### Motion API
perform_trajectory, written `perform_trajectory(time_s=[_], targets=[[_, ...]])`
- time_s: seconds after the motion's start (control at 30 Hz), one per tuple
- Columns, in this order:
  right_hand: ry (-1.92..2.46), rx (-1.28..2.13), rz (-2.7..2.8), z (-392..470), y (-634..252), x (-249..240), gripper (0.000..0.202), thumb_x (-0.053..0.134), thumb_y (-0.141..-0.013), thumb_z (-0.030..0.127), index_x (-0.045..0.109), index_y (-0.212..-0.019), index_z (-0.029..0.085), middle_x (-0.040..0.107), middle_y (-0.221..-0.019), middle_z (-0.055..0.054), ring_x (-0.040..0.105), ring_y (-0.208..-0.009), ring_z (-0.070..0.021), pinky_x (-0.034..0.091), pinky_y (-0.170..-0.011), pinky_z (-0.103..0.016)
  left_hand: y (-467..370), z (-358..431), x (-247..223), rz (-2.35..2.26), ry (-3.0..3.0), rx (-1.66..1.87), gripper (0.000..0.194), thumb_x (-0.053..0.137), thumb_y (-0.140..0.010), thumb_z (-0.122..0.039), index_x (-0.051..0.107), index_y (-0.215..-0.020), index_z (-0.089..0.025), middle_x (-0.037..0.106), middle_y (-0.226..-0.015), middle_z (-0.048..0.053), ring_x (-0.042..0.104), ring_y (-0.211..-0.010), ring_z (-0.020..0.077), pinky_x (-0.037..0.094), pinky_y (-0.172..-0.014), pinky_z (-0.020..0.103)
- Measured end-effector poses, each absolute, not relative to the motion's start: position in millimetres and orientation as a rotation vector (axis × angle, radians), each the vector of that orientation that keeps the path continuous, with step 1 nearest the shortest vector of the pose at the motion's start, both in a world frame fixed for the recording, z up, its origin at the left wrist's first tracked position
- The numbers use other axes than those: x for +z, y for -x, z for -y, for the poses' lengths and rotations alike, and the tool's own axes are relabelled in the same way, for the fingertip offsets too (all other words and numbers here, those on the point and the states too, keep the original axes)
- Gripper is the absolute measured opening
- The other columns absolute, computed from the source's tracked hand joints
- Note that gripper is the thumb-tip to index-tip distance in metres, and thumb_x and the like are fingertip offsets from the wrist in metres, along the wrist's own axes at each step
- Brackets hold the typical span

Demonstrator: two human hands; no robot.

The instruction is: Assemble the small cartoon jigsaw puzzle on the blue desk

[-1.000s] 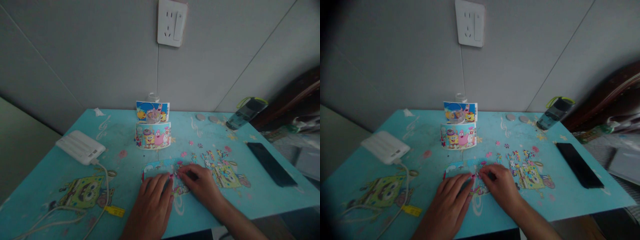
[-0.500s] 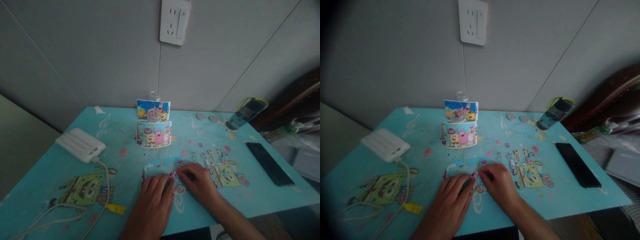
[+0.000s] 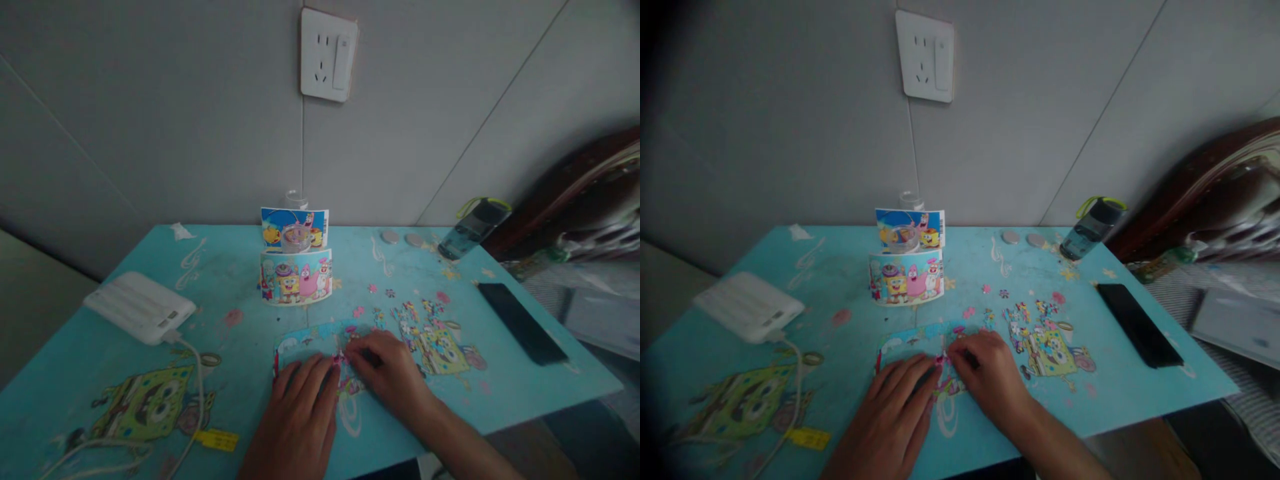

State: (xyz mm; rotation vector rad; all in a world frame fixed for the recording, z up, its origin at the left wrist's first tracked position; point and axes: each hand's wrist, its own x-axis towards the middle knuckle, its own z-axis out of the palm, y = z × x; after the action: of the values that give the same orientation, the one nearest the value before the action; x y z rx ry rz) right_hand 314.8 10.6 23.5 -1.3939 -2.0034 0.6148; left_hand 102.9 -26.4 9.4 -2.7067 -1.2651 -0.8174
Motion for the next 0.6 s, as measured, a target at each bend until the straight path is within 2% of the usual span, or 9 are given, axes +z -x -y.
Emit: perform_trajectory(time_s=[0.13,0.6], targets=[[1.356,0.639,1.985,-10.6,-315.3,22.6,0.012,0.066,-0.092,0.017,0.074,-0.09,0.025,0.076,-0.082,0.0,0.07,-0.077,-0.0181,0.051,-0.085,-0.035,-101.7,24.3,8.0,1.24,2.691,-0.863,0.032,0.051,-0.099,-0.023,0.067,-0.127,-0.021,0.069,-0.128,0.005,0.06,-0.12,0.0224,0.043,-0.105,0.04],[1.321,0.657,1.974,-7.7,-315.3,26.1,0.008,0.068,-0.094,0.02,0.074,-0.091,0.026,0.076,-0.082,0.001,0.067,-0.078,-0.0174,0.044,-0.089,-0.036,-100.3,20.8,7.8,1.139,2.697,-0.885,0.03,0.051,-0.099,-0.023,0.068,-0.123,-0.017,0.07,-0.125,0.007,0.06,-0.117,0.0236,0.04,-0.104,0.04]])
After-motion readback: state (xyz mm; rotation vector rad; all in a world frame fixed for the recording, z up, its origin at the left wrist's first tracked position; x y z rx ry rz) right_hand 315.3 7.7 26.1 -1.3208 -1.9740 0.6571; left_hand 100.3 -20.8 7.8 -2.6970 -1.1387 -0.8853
